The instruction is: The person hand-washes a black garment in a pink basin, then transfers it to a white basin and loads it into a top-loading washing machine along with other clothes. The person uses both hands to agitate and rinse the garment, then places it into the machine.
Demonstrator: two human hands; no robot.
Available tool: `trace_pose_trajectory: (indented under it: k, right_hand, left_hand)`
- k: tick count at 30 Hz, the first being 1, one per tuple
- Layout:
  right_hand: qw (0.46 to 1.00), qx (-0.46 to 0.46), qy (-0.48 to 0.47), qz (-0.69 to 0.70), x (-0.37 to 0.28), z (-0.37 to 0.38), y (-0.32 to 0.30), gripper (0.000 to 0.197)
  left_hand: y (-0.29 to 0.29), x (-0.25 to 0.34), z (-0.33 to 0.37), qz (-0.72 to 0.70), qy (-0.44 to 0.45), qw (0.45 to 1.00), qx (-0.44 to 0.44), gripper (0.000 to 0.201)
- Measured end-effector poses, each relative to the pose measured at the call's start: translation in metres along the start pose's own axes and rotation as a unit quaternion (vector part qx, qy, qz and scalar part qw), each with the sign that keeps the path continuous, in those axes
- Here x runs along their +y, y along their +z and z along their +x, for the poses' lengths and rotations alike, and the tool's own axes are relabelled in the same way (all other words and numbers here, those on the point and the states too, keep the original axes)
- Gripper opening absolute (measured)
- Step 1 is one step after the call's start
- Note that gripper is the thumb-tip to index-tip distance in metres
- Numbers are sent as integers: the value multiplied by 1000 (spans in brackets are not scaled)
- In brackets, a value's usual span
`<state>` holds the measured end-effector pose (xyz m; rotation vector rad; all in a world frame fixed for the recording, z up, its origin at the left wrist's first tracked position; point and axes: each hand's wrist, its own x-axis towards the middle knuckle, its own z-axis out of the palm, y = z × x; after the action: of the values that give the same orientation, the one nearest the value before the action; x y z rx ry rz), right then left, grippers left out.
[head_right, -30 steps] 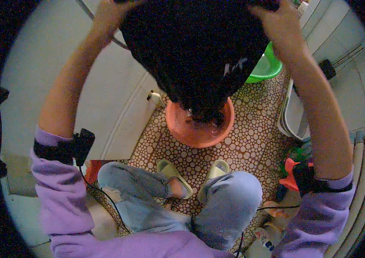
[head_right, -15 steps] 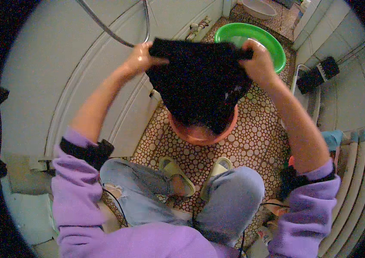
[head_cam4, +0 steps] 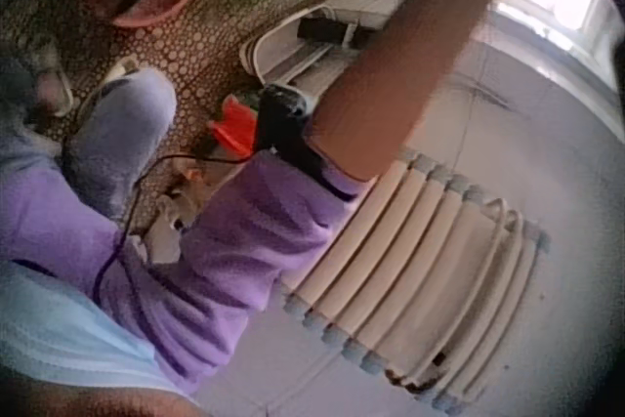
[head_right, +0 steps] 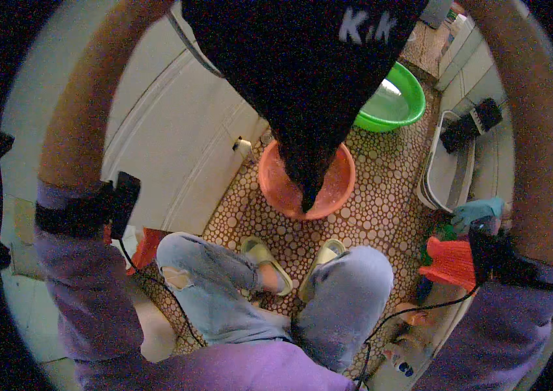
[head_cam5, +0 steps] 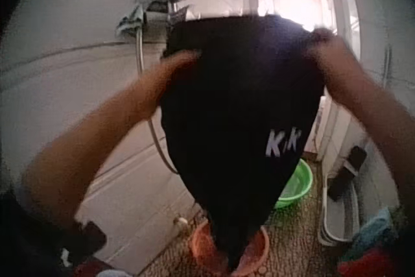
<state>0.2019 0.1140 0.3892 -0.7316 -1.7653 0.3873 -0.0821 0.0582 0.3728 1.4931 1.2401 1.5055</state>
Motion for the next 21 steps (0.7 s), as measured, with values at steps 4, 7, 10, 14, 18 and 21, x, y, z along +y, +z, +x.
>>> trace_pose_trajectory:
  k: [4, 7, 10, 14, 18, 21]
  right_hand:
    - [996, 59, 66, -17, 82, -35, 32, 41]
    - [993, 41, 105, -39, 157, -119, 59, 32]
    - [993, -9, 115, 17, 231, -206, 92, 30]
    - [952, -66, 296, 48, 292, -304, 142, 32]
    - [924, -274, 247, -101, 332, -376, 170, 51]
    - [844, -420, 259, -211, 352, -415, 195, 78]
  left_hand:
    - [1, -91, 12, 30, -59, 994, -89, 67]
    - [21, -193, -1, -56, -146, 987, -36, 37]
    - [39, -291, -23, -33, -225, 973, -34, 38]
    - [57, -409, -68, 49, -278, 959, -19, 44]
    - [82, -496, -123, 259, -261, 926, -89, 65]
    - [116, -532, -160, 463, -275, 820, -192, 84]
